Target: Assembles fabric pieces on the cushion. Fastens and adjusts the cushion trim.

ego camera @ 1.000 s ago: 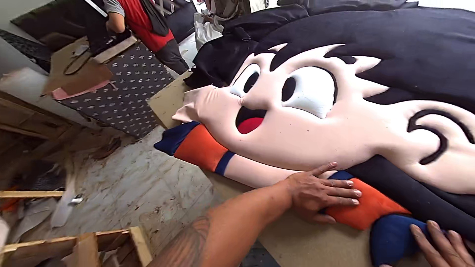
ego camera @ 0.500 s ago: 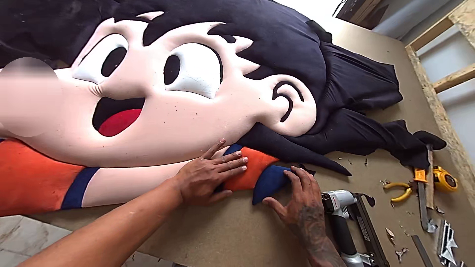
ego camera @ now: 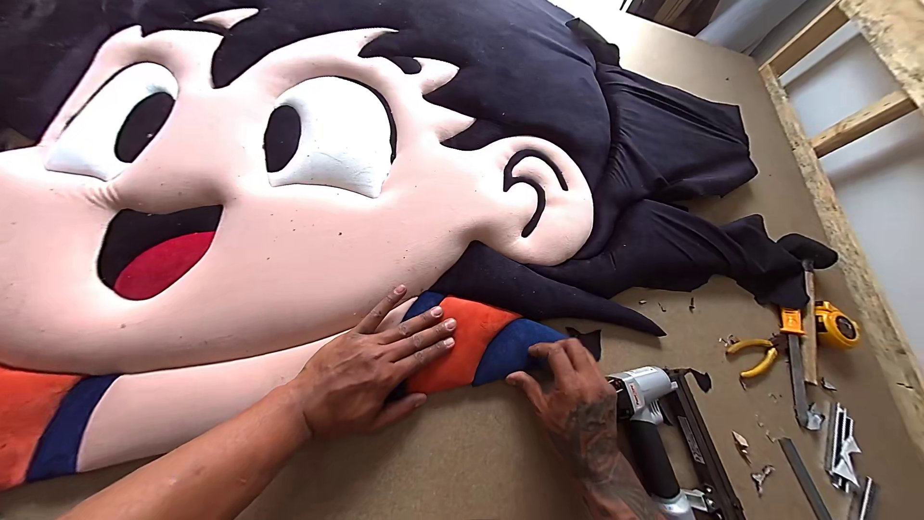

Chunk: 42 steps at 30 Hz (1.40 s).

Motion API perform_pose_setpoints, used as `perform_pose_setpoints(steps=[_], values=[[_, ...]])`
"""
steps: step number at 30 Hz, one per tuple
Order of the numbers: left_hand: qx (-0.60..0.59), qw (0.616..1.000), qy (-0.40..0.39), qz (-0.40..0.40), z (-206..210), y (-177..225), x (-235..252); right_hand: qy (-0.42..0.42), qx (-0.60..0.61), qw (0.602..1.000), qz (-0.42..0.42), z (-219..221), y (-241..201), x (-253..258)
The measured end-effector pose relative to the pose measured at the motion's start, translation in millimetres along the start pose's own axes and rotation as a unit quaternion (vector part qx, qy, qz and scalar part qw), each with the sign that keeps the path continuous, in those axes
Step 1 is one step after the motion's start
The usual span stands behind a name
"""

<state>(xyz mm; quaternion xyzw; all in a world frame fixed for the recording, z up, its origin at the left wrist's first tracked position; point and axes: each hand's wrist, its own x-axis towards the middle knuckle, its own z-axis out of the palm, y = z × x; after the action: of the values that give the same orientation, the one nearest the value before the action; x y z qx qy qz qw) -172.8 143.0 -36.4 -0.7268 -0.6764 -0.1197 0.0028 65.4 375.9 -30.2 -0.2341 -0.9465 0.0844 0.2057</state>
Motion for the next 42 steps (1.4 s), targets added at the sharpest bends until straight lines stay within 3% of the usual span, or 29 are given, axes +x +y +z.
perform_pose_setpoints(steps=[13,32,42], values=[[-0.030,0.999,0.016,0.002,4.3,-4.7,1.2,0.028,0.056,0.998,0.028,12.1,-11.4,-14.5],[-0.015,1.000,-0.011,-0.003,2.5,-4.3,-1.8,-0.013,0.050,0.994,-0.092,7.7,-4.1,5.7],[-0.014,1.000,-0.001,0.002,-0.1,-2.8,0.0,-0.017,0.072,0.994,-0.080,14.7,-2.1,2.1]])
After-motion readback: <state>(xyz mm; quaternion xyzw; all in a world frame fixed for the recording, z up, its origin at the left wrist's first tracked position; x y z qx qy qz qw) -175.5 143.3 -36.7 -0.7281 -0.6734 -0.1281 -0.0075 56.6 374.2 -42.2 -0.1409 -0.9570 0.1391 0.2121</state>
